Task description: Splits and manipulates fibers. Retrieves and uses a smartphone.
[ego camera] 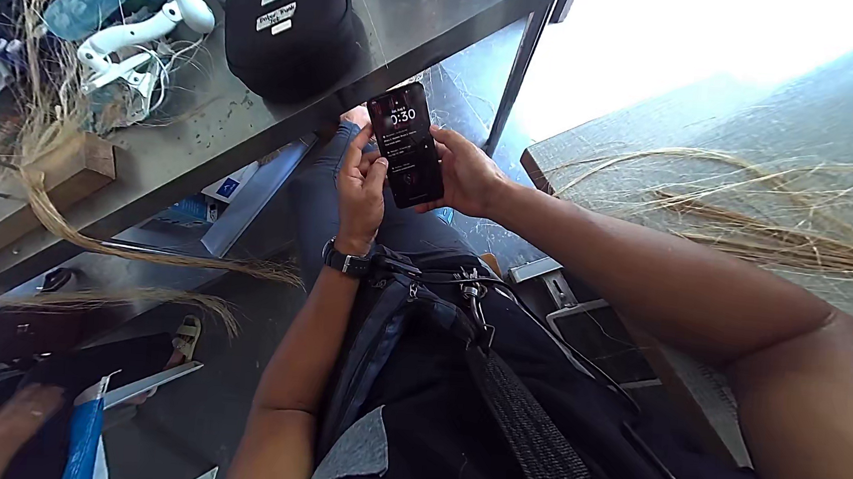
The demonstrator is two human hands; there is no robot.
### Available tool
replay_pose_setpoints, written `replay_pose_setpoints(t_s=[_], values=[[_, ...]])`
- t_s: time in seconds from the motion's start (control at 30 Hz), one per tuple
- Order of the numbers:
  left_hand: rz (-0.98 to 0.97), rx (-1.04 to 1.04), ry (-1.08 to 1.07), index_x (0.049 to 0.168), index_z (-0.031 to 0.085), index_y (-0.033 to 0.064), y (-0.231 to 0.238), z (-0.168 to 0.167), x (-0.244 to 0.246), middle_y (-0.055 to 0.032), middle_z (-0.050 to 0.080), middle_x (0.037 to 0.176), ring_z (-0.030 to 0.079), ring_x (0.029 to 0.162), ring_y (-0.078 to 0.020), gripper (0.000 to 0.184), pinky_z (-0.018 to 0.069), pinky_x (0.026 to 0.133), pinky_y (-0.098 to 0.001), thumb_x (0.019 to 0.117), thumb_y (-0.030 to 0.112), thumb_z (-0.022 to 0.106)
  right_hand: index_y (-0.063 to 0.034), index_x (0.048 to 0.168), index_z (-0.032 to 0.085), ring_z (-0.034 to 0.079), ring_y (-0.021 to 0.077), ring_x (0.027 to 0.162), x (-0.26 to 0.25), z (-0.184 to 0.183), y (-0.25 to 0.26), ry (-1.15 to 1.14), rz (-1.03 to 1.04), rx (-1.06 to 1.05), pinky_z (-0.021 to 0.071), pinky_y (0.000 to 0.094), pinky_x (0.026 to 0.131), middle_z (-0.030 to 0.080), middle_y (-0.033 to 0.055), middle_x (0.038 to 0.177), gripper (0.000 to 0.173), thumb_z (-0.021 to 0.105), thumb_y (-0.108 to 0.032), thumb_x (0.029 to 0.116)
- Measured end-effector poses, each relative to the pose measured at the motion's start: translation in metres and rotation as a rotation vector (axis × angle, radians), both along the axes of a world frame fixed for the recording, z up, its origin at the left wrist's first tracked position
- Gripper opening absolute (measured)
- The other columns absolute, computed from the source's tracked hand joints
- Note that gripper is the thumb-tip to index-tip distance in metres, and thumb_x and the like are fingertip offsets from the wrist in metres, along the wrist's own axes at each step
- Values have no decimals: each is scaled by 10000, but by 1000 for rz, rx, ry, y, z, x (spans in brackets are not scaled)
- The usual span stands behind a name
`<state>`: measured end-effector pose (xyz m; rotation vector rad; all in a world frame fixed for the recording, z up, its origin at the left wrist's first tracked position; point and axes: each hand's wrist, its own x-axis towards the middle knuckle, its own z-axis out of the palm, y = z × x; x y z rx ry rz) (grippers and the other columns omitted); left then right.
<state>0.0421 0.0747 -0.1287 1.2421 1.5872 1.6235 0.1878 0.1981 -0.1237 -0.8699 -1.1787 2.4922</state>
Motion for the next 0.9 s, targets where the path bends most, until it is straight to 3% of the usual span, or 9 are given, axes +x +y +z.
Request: replay_pose_setpoints(t_s=[0.37, 0.67, 0.77, 0.83, 0.9], values=[[8, 13, -26, 1563, 399, 186, 1, -1, -1, -94, 689, 1149, 682, 879, -144, 517, 578, 717, -295, 1062, 60, 431, -221, 1437, 517, 701, 293, 1039, 0, 1, -1, 35, 14, 2, 601, 484, 736, 671, 112, 1276, 641, 184, -622, 1064], [13, 30, 13, 1560, 391, 132, 1, 1, 0, -107, 684, 1162, 675, 924, -141, 512, 569, 793, -305, 1056, 44, 419, -212, 1458, 500, 697, 304, 1066, 0, -1, -2, 49, 11, -3, 600, 500, 762, 666, 122, 1292, 649, 183, -620, 1066], [54, 7, 155, 1592, 329, 130, -1, 3, 1, -128, 653, 1286, 677, 961, -186, 556, 579, 769, -335, 1049, 59, 424, -209, 1461, 484, 698, 304, 1057, 0, 0, -3, 58, -2, -9, 602, 500, 762, 665, 126, 1287, 653, 169, -621, 1065], [127, 2, 339, 1586, 357, 128, -1, 4, 2, -147, 584, 1368, 656, 969, -213, 550, 578, 726, -346, 1048, 123, 475, -212, 1456, 493, 697, 309, 1065, -1, 1, -2, 55, -24, -29, 601, 509, 768, 667, 123, 1290, 661, 177, -638, 1060], [194, -21, 547, 1549, 444, 121, -4, 10, 5, -168, 507, 1471, 626, 1149, -238, 511, 577, 835, -373, 1049, 195, 517, -215, 1464, 490, 691, 313, 1073, 0, 0, 0, 56, -41, -40, 596, 518, 778, 660, 124, 1301, 664, 185, -643, 1058]])
